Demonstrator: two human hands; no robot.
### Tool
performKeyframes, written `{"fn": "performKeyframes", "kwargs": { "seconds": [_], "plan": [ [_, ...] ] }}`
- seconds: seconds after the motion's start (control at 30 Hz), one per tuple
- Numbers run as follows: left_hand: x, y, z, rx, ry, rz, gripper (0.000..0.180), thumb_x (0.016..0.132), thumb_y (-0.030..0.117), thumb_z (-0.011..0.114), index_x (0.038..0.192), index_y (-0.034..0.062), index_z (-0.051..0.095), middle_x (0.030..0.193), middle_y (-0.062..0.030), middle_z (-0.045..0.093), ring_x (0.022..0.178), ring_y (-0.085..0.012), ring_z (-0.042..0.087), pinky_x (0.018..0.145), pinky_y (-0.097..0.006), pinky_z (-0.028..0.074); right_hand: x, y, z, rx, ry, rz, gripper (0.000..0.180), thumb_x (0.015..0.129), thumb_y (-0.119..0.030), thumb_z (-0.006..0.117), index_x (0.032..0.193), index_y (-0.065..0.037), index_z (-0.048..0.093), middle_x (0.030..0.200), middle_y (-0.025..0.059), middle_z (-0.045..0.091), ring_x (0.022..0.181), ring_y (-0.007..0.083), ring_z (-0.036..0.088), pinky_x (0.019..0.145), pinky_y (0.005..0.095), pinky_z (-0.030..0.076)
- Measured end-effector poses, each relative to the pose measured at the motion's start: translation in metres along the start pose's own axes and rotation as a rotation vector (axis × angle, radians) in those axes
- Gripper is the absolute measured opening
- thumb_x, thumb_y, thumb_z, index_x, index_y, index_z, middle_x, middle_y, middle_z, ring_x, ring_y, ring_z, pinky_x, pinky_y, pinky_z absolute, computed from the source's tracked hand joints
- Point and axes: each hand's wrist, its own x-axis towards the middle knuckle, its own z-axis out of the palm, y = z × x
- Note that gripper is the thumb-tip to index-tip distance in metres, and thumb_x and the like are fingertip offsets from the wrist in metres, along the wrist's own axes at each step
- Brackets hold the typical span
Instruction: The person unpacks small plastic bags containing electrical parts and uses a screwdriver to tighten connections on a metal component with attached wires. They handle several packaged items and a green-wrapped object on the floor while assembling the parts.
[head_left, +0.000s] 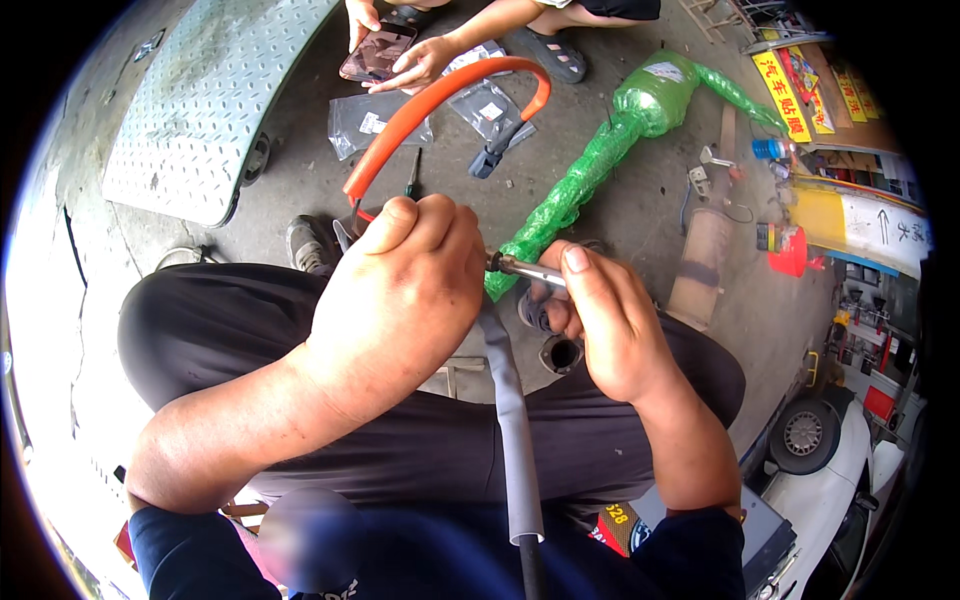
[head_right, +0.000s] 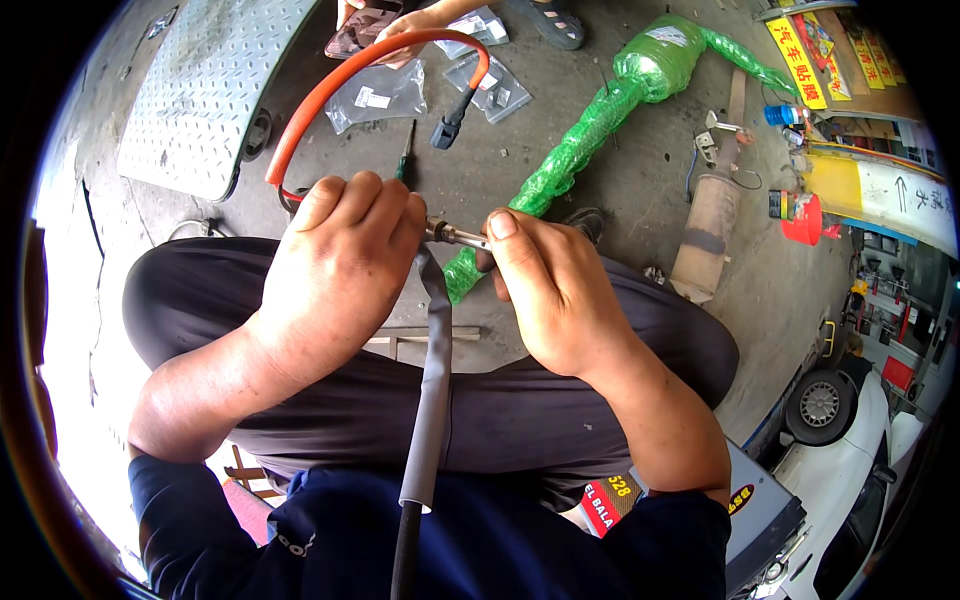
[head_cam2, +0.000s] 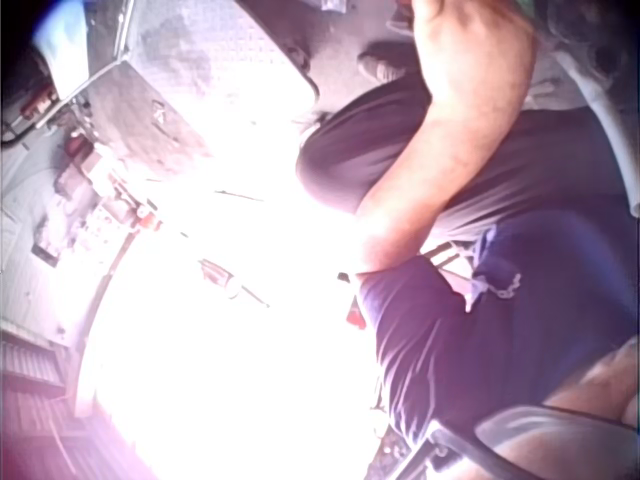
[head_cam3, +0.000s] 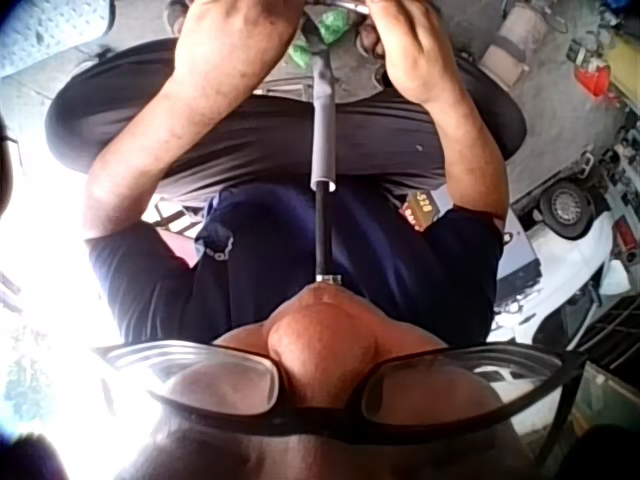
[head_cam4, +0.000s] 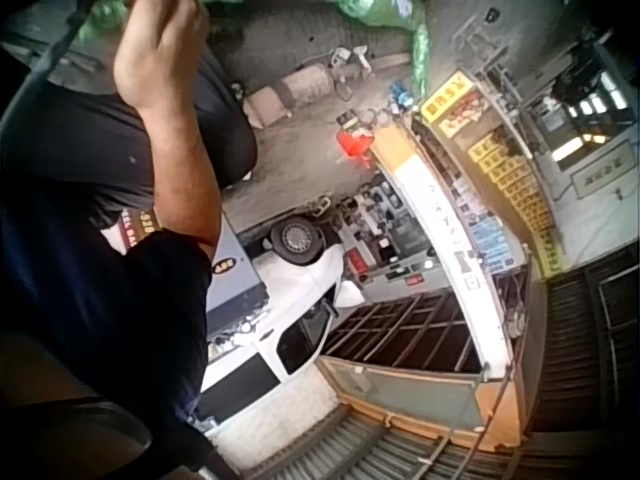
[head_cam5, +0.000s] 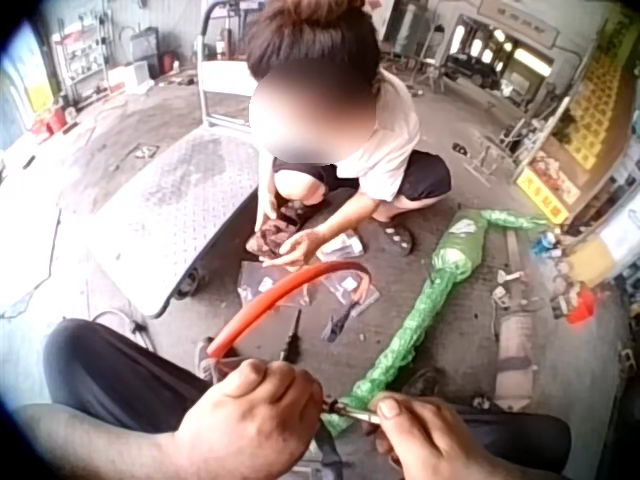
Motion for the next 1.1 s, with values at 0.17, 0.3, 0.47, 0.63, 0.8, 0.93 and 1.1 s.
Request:
{"fn": "performKeyframes", "kwargs": {
  "seconds": [0.17, 0.3, 0.47, 0.63, 0.8, 0.93, 1.1],
  "plan": [
    [0.001, -0.001, -0.009, -0.026, -0.138, 0.003, 0.032, 0.084, 0.016, 0.069, 0.113, 0.0046, 0.071, 0.098, -0.0021, 0.059, 0.101, -0.0178, 0.059, 0.093, -0.033, 0.046, 0.001, 0.000, 0.001, 0.016, 0.009, -0.002, 0.053, 0.118, -0.038, 0.040, 0.092, 0.001, 0.065, 0.066, 0.0084, 0.058, 0.062, 0.0219, 0.059, 0.063, 0.0386, 0.046],
    [0.000, 0.000, -0.008, -0.040, -0.139, -0.003, 0.032, 0.084, 0.016, 0.069, 0.113, 0.0048, 0.071, 0.098, -0.0020, 0.059, 0.100, -0.0178, 0.059, 0.092, -0.033, 0.045, -0.001, 0.001, 0.000, 0.006, -0.010, 0.003, 0.053, 0.118, -0.038, 0.040, 0.092, 0.001, 0.065, 0.066, 0.0085, 0.058, 0.062, 0.0220, 0.059, 0.063, 0.0387, 0.046],
    [0.001, 0.000, -0.008, -0.041, -0.143, 0.003, 0.031, 0.084, 0.016, 0.069, 0.112, 0.0052, 0.071, 0.098, -0.0021, 0.059, 0.100, -0.0179, 0.059, 0.092, -0.033, 0.045, 0.000, 0.002, 0.000, 0.012, -0.007, 0.007, 0.053, 0.118, -0.037, 0.039, 0.092, 0.001, 0.065, 0.066, 0.0086, 0.057, 0.062, 0.0226, 0.058, 0.063, 0.0390, 0.046],
    [0.000, -0.001, -0.008, -0.047, -0.140, -0.003, 0.030, 0.084, 0.016, 0.069, 0.112, 0.0055, 0.071, 0.098, -0.0020, 0.059, 0.101, -0.0180, 0.060, 0.093, -0.033, 0.046, 0.000, 0.002, -0.001, 0.011, -0.017, 0.007, 0.054, 0.118, -0.038, 0.040, 0.091, 0.001, 0.065, 0.066, 0.0088, 0.057, 0.062, 0.0232, 0.059, 0.063, 0.0391, 0.046],
    [0.000, 0.000, -0.006, -0.085, -0.147, -0.003, 0.029, 0.085, 0.016, 0.070, 0.112, 0.0055, 0.071, 0.097, -0.0021, 0.059, 0.100, -0.0183, 0.060, 0.093, -0.033, 0.046, -0.001, 0.003, 0.000, -0.003, -0.009, 0.020, 0.054, 0.118, -0.039, 0.041, 0.090, 0.001, 0.065, 0.066, 0.0093, 0.058, 0.062, 0.0241, 0.060, 0.063, 0.0403, 0.046],
    [0.001, -0.001, -0.005, -0.149, -0.169, -0.006, 0.026, 0.084, 0.012, 0.070, 0.110, 0.0060, 0.071, 0.097, -0.0030, 0.059, 0.100, -0.0200, 0.060, 0.093, -0.035, 0.047, 0.001, 0.000, -0.001, -0.114, 0.039, -0.031, 0.044, 0.117, -0.036, 0.049, 0.098, 0.000, 0.066, 0.065, 0.0097, 0.057, 0.059, 0.0236, 0.060, 0.061, 0.0412, 0.046],
    [-0.006, -0.012, 0.006, -0.511, -0.309, -0.015, 0.015, 0.086, 0.008, 0.070, 0.101, 0.0081, 0.071, 0.095, -0.0065, 0.062, 0.100, -0.0265, 0.063, 0.091, -0.041, 0.047, -0.003, -0.018, -0.011, -0.345, 0.174, -0.223, 0.023, 0.105, -0.017, 0.069, 0.119, 0.000, 0.070, 0.066, 0.0088, 0.059, 0.052, 0.0222, 0.057, 0.052, 0.0380, 0.042]
  ]
}}
